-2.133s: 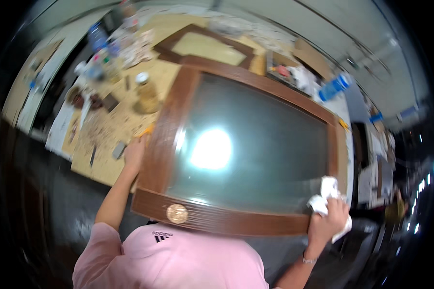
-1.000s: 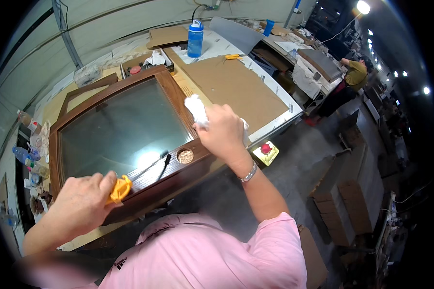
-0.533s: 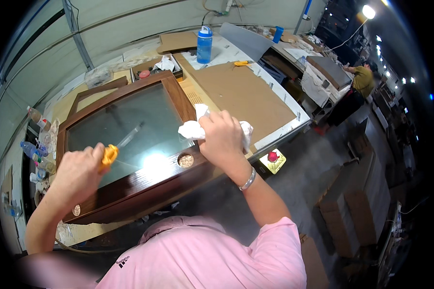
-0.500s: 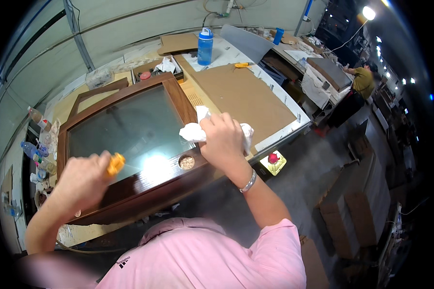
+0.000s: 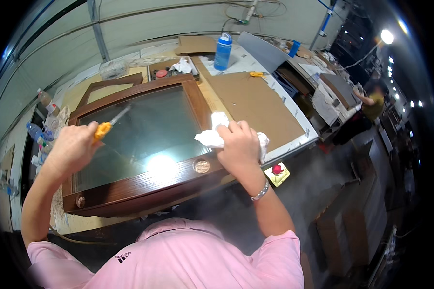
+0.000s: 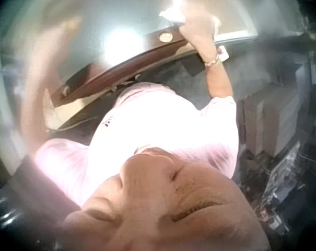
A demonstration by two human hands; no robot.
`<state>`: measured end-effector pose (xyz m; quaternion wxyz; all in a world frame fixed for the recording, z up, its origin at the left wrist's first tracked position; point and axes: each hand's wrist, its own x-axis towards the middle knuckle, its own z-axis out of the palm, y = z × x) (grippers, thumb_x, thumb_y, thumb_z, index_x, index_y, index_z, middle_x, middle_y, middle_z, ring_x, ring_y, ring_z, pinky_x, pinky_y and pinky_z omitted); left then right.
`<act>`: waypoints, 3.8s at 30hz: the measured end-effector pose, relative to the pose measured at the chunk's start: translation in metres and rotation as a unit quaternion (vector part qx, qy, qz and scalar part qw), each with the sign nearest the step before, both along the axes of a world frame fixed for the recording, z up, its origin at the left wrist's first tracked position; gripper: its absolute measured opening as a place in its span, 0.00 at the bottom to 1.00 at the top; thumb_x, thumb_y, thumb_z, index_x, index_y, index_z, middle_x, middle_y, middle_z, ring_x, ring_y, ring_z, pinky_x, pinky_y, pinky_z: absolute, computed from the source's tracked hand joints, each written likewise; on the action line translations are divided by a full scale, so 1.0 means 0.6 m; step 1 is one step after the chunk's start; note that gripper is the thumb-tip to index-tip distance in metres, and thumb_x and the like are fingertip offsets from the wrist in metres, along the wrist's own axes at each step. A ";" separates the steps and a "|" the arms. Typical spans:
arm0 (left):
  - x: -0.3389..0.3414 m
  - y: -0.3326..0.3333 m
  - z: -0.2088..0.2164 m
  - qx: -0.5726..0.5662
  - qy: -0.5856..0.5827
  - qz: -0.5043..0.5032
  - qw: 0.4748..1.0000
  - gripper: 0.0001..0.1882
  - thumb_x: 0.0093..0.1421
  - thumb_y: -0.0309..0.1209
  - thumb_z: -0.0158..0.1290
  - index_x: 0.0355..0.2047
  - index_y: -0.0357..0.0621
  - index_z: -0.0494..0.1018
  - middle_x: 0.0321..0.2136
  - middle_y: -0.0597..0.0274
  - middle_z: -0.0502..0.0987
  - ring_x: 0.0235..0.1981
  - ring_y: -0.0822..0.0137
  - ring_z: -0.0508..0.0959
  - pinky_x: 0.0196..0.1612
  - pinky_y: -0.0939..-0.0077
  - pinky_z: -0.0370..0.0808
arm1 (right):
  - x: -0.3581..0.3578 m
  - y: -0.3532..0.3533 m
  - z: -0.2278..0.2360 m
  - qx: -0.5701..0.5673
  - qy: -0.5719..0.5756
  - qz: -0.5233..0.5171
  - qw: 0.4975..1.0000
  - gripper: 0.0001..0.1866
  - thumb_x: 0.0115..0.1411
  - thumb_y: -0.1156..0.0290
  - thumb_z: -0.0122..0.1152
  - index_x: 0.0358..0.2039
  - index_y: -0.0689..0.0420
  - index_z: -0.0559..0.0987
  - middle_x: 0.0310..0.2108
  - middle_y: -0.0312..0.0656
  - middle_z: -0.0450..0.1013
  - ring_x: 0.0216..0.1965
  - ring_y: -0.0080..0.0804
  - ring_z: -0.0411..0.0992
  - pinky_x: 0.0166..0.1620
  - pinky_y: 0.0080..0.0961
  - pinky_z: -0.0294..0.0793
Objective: The person wipes the glass of a wooden cabinet door with a cloth and uses a scraping tool and sanding block to clean and smooth the wooden surfaces.
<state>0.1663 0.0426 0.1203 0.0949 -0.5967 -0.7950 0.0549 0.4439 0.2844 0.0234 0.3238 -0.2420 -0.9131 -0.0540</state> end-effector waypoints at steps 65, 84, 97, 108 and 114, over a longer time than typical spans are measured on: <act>-0.046 -0.444 -0.324 0.271 -0.352 0.480 0.756 0.24 0.60 0.42 0.57 0.51 0.39 0.72 0.36 0.40 0.79 0.41 0.43 0.79 0.43 0.56 0.74 | -0.094 -0.120 0.065 0.031 -0.166 0.319 0.933 0.25 0.38 0.51 0.75 0.25 0.57 0.75 0.26 0.40 0.67 0.32 0.42 0.66 0.43 0.41 0.66; -0.322 -0.276 -0.491 0.126 -0.347 0.343 0.864 0.27 0.60 0.48 0.56 0.48 0.36 0.73 0.39 0.44 0.81 0.42 0.46 0.81 0.45 0.54 0.76 | -0.138 -0.160 0.088 -0.080 -0.106 0.150 0.980 0.09 0.40 0.78 0.60 0.26 0.60 0.75 0.24 0.44 0.68 0.31 0.47 0.66 0.35 0.39 0.65; -0.079 -0.083 -0.046 0.203 -0.206 -0.254 0.923 0.33 0.47 0.35 0.68 0.54 0.39 0.73 0.62 0.37 0.63 0.58 0.41 0.72 0.59 0.58 0.70 | -0.301 -0.210 0.119 -0.574 0.043 0.380 0.724 0.26 0.70 0.52 0.52 0.55 0.62 0.67 0.44 0.46 0.72 0.46 0.29 0.71 0.50 0.26 0.72; -0.253 0.156 -0.030 0.256 -0.634 -0.047 0.729 0.16 0.63 0.29 0.52 0.51 0.38 0.73 0.39 0.65 0.78 0.38 0.73 0.78 0.45 0.78 0.76 | -0.127 0.127 0.021 -0.441 -0.139 -0.023 0.886 0.31 0.63 0.53 0.58 0.47 0.75 0.70 0.40 0.65 0.75 0.46 0.60 0.74 0.52 0.44 0.73; -0.009 0.272 -0.132 0.054 -0.335 -0.346 0.874 0.26 0.48 0.35 0.63 0.49 0.43 0.77 0.48 0.51 0.76 0.49 0.49 0.72 0.57 0.55 0.65 | -0.135 0.115 -0.002 -0.363 -0.113 -0.008 0.925 0.27 0.66 0.56 0.52 0.41 0.76 0.68 0.32 0.72 0.74 0.38 0.68 0.74 0.45 0.52 0.73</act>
